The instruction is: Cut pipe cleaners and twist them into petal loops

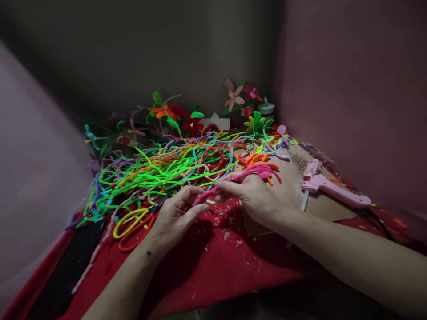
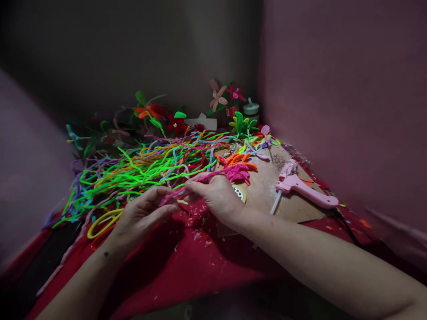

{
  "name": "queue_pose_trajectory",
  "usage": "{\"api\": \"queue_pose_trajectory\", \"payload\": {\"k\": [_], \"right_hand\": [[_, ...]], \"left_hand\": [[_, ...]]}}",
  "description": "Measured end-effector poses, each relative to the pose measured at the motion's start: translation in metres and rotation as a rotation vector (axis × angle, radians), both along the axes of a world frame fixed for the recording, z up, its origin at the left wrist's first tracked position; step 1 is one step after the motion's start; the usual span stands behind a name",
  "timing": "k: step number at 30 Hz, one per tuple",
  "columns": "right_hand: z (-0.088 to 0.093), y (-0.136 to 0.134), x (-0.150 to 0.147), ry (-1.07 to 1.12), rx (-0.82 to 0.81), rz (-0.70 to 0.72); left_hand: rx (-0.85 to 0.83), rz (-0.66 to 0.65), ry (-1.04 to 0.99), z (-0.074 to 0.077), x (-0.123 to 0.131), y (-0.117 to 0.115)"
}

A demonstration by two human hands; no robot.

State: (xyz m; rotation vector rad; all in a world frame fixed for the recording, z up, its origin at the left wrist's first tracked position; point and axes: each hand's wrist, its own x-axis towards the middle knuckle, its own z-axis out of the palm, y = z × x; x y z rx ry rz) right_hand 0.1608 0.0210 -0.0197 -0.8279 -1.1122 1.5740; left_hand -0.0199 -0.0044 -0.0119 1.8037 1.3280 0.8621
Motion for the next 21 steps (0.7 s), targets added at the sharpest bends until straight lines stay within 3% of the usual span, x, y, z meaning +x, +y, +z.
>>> {"api": "queue_pose_trajectory", "payload": {"k": [5, 10, 13, 21], "right_hand": [[0.0046, -0.0007, 0.0027, -0.012, 0.054, -0.029], [-0.0011, -0.0069, -0.0004, -0.017, 0.016, 0.145], [-0.0024, -0.0086, -0.0021, -0.052, 0.025, 0.159], [-0.0033, -0.0064, 0.0003, -0.097, 0.116, 0.041]], "left_hand": [[0.05, 0.022, 0.022, -0.0008, -0.0017, 0.0001], [0.191, -0.016, 0.095, -0.0061, 0.0008, -0.0003], [0.244, -0.05, 0.131, -0.0066, 0.0018, -0.0011], [0.007, 0.037, -0.048, 0.0021, 0.0062, -0.0054]]}}
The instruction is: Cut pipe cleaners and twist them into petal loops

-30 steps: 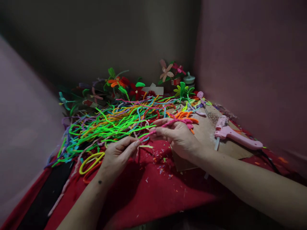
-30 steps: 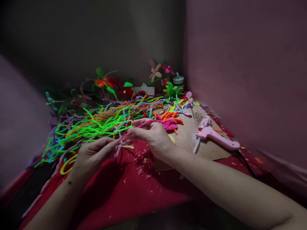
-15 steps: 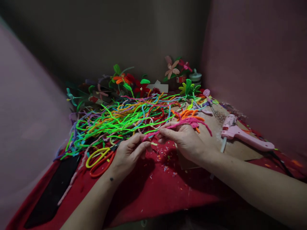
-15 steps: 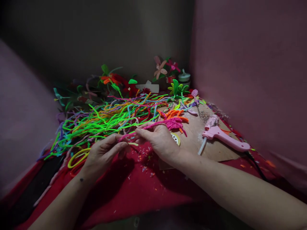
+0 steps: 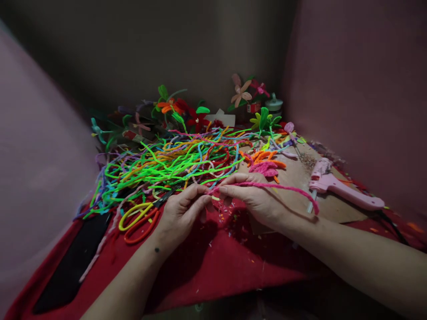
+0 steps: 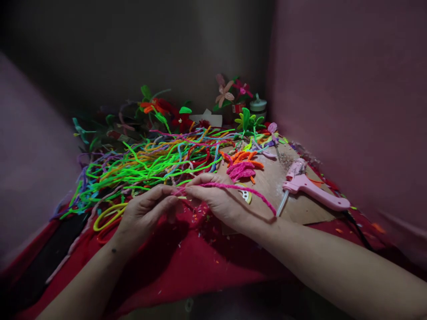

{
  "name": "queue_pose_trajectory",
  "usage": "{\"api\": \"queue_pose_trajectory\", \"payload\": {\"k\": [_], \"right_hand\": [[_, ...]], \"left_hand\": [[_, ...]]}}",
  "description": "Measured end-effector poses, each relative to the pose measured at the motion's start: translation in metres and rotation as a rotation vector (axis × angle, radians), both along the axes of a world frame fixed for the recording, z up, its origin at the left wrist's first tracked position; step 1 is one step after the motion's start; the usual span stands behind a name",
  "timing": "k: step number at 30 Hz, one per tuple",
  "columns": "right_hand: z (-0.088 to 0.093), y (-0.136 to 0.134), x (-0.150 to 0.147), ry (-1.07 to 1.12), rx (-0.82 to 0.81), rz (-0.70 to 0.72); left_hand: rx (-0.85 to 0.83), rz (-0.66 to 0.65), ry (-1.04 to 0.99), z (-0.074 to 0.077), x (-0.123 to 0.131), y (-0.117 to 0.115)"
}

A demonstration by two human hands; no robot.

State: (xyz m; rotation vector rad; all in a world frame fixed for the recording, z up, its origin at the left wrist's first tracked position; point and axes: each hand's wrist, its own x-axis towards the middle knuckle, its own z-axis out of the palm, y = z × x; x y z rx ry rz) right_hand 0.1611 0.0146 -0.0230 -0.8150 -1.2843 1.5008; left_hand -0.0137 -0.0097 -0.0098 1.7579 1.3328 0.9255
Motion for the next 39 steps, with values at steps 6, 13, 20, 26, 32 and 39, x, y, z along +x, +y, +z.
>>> {"api": "queue_pose_trajectory", "payload": {"k": [6, 13, 20, 26, 32, 39], "right_hand": [[-0.003, -0.001, 0.001, 0.027, 0.049, 0.049], [-0.006, 0.001, 0.001, 0.143, -0.067, 0.1], [-0.005, 0.002, 0.002, 0.145, -0.06, 0.114], [-0.006, 0.002, 0.001, 0.134, -0.086, 0.108], [-0.005, 0.001, 0.002, 0.162, -0.095, 0.118], [-0.001, 0.001, 0.002, 0.241, -0.099, 0.138]], "left_hand": [[-0.318, -0.103, -0.196, 0.006, -0.001, 0.001], [-0.389, -0.228, -0.406, 0.001, -0.005, 0.002], [-0.038, 0.01, 0.055, 0.021, -0.027, 0.006], [-0.009, 0.237, 0.674, 0.022, -0.105, 0.002], [-0.073, 0.256, 1.112, -0.005, -0.13, -0.009], [-0.087, 0.412, 0.893, -0.002, -0.134, -0.026]]}}
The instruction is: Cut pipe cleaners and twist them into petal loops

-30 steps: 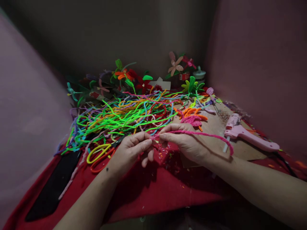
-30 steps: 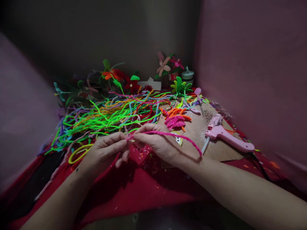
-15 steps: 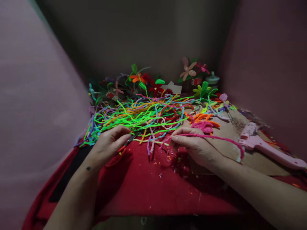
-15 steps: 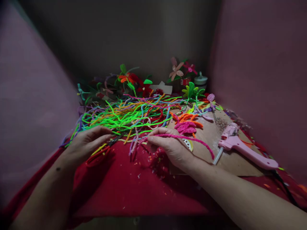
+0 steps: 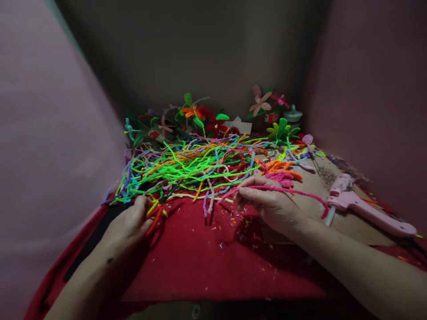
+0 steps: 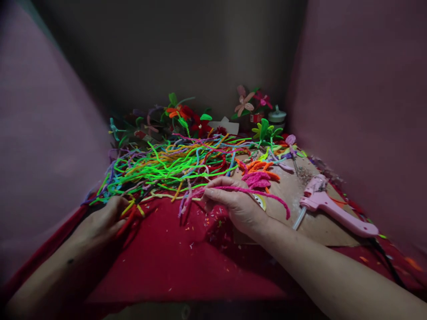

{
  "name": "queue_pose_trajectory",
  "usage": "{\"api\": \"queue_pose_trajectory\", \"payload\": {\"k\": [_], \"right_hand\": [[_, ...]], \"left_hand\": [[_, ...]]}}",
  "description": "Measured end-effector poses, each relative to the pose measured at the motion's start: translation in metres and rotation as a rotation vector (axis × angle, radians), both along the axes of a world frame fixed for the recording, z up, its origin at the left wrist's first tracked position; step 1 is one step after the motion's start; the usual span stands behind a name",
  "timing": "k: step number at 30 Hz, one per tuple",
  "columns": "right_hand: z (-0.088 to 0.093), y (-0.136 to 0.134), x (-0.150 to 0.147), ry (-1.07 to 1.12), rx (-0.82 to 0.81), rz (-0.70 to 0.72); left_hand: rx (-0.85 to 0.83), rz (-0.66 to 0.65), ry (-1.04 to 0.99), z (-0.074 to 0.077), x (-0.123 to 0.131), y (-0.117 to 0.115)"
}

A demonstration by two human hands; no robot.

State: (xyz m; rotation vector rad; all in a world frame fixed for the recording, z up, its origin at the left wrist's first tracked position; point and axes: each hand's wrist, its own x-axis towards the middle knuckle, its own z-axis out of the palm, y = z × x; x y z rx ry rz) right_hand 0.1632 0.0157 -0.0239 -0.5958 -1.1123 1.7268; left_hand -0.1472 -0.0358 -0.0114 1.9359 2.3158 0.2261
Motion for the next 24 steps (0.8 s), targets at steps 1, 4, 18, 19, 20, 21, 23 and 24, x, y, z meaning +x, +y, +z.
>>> {"api": "queue_pose_trajectory", "payload": {"k": [1, 4, 18, 19, 20, 21, 23, 24], "right_hand": [[0.001, 0.0, 0.0, 0.012, 0.005, 0.007], [0.002, -0.002, -0.001, 0.033, 0.01, 0.035], [-0.003, -0.001, -0.002, -0.051, 0.022, -0.032], [-0.004, -0.001, -0.002, -0.05, 0.001, -0.034], [-0.005, -0.001, -0.003, -0.045, -0.025, -0.031], [-0.006, -0.001, -0.003, -0.037, -0.049, -0.024], [-0.008, -0.001, -0.004, -0.037, -0.074, -0.003], [-0.009, -0.001, -0.005, -0.05, -0.068, 0.004]], "left_hand": [[0.032, 0.031, -0.073, 0.001, 0.004, -0.003], [0.204, 0.017, -0.487, 0.006, 0.03, -0.006], [-0.065, -0.166, -1.386, 0.025, 0.133, 0.038], [-0.069, -0.154, -1.392, 0.022, 0.134, 0.038], [-0.077, -0.145, -1.403, 0.02, 0.135, 0.038], [-0.087, -0.144, -1.418, 0.018, 0.135, 0.038], [-0.114, -0.174, -1.465, 0.014, 0.137, 0.036], [-0.125, -0.196, -1.488, 0.013, 0.138, 0.035]]}}
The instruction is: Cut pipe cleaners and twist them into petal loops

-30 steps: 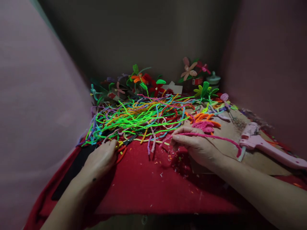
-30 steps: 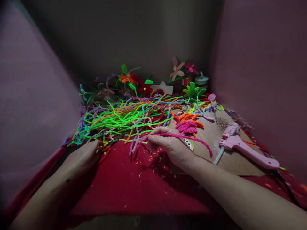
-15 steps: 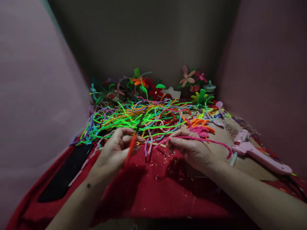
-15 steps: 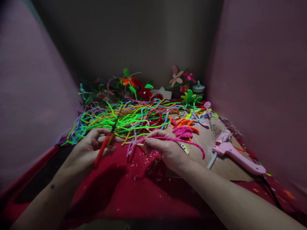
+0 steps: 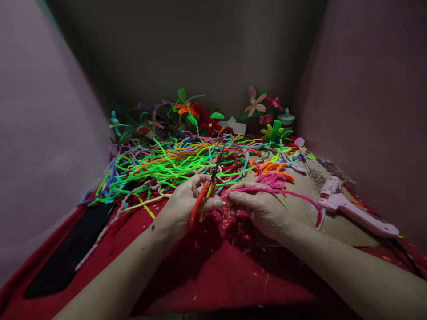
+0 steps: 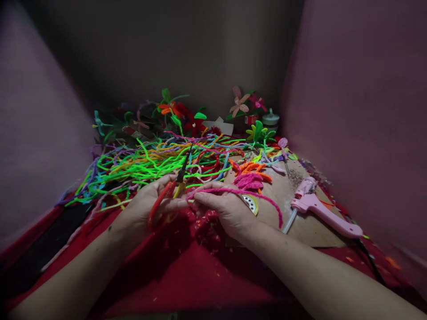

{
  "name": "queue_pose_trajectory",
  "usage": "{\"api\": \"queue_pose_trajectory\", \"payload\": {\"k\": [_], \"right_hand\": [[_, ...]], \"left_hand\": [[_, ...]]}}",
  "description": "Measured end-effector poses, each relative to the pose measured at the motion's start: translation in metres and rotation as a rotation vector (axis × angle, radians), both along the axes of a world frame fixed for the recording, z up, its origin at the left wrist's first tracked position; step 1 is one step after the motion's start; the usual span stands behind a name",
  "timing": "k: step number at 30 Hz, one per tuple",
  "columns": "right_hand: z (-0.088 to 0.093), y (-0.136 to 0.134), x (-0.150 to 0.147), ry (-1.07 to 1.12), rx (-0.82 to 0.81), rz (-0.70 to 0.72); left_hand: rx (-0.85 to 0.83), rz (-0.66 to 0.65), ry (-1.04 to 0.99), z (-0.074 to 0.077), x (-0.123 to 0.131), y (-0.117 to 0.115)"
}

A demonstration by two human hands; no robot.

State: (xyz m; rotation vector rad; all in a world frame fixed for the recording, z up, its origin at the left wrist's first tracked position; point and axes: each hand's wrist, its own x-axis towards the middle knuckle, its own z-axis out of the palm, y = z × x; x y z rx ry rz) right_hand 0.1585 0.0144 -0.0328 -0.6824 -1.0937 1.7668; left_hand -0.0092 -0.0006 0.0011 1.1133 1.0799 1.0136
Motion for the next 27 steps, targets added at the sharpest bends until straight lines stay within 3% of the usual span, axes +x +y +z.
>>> {"api": "queue_pose_trajectory", "payload": {"k": [3, 8, 12, 27], "right_hand": [[-0.003, 0.0, -0.0009, -0.06, 0.038, -0.01], [-0.0041, -0.0012, -0.0011, -0.06, 0.061, -0.005], [-0.0042, -0.0026, -0.0027, -0.041, 0.075, -0.004], [0.0018, -0.0038, -0.0039, 0.07, -0.019, -0.012]], "left_hand": [[0.024, -0.042, -0.042, -0.0032, 0.0035, -0.003], [0.023, 0.032, -0.073, -0.0014, 0.0082, -0.0062], [0.035, 0.018, -0.064, 0.0001, 0.0096, -0.0067], [0.134, -0.033, 0.051, -0.0033, 0.0073, -0.0083]]}}
